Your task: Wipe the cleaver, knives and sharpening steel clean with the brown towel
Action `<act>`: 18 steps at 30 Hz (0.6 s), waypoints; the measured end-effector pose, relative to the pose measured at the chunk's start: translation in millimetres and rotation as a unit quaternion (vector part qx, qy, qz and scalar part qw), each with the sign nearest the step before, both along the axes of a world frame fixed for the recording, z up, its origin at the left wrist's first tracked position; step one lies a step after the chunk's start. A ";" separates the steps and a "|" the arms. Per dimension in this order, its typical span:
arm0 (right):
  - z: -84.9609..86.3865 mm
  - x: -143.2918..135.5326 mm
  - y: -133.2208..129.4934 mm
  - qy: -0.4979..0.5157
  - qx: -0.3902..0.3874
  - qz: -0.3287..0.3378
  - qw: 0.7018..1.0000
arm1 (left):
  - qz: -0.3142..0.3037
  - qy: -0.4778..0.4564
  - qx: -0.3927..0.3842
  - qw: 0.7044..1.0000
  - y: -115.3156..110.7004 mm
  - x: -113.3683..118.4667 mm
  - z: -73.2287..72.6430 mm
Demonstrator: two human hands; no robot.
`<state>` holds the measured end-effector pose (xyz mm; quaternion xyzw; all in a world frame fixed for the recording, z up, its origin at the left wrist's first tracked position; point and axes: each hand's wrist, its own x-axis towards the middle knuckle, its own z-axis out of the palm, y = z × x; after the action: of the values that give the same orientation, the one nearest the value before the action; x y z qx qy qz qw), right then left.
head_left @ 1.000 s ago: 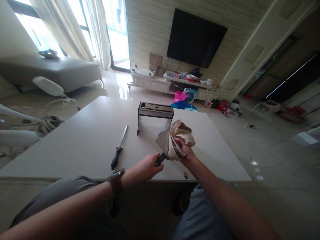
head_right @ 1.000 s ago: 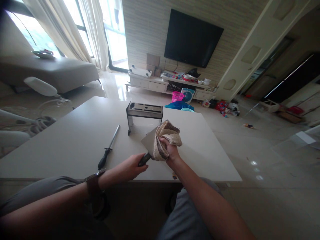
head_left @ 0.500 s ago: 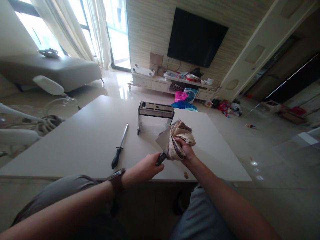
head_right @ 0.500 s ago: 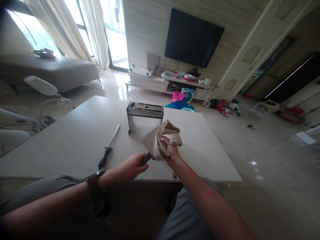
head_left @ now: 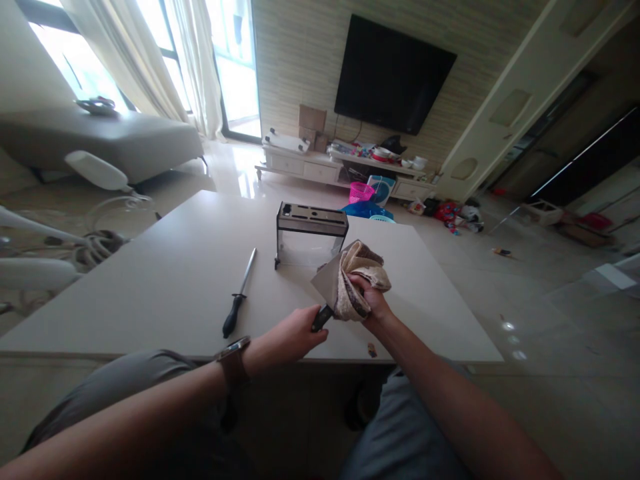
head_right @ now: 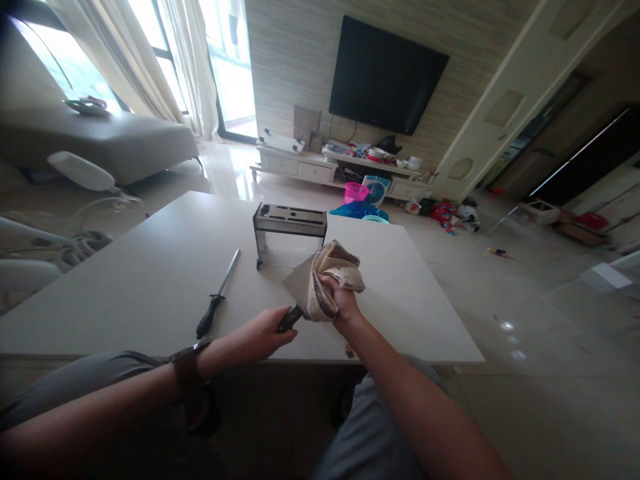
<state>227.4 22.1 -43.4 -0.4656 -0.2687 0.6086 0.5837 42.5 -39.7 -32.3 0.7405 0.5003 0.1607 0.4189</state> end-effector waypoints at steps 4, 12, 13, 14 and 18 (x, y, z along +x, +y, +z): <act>-2.7 -0.4 1.0 0.009 -0.007 -0.003 1.000 | -0.004 -0.003 0.004 1.000 0.3 0.3 -0.9; 16.0 30.4 31.3 0.015 0.079 -0.072 0.994 | -0.006 0.008 0.043 0.999 2.5 -3.1 2.1; 18.9 35.8 34.6 0.017 0.087 -0.079 0.993 | -0.008 0.012 0.047 0.999 3.3 -4.2 2.5; 21.3 40.8 37.0 0.019 0.090 -0.084 0.992 | -0.010 0.014 0.051 0.999 4.1 -5.3 3.1; 26.8 55.0 38.9 0.022 0.102 -0.092 0.990 | -0.017 0.013 0.054 0.998 7.2 -9.4 9.2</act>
<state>282.4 60.9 -16.5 -0.4126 -0.2721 0.5318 0.6877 33.2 -32.5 -23.1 0.7727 0.4835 0.1707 0.3744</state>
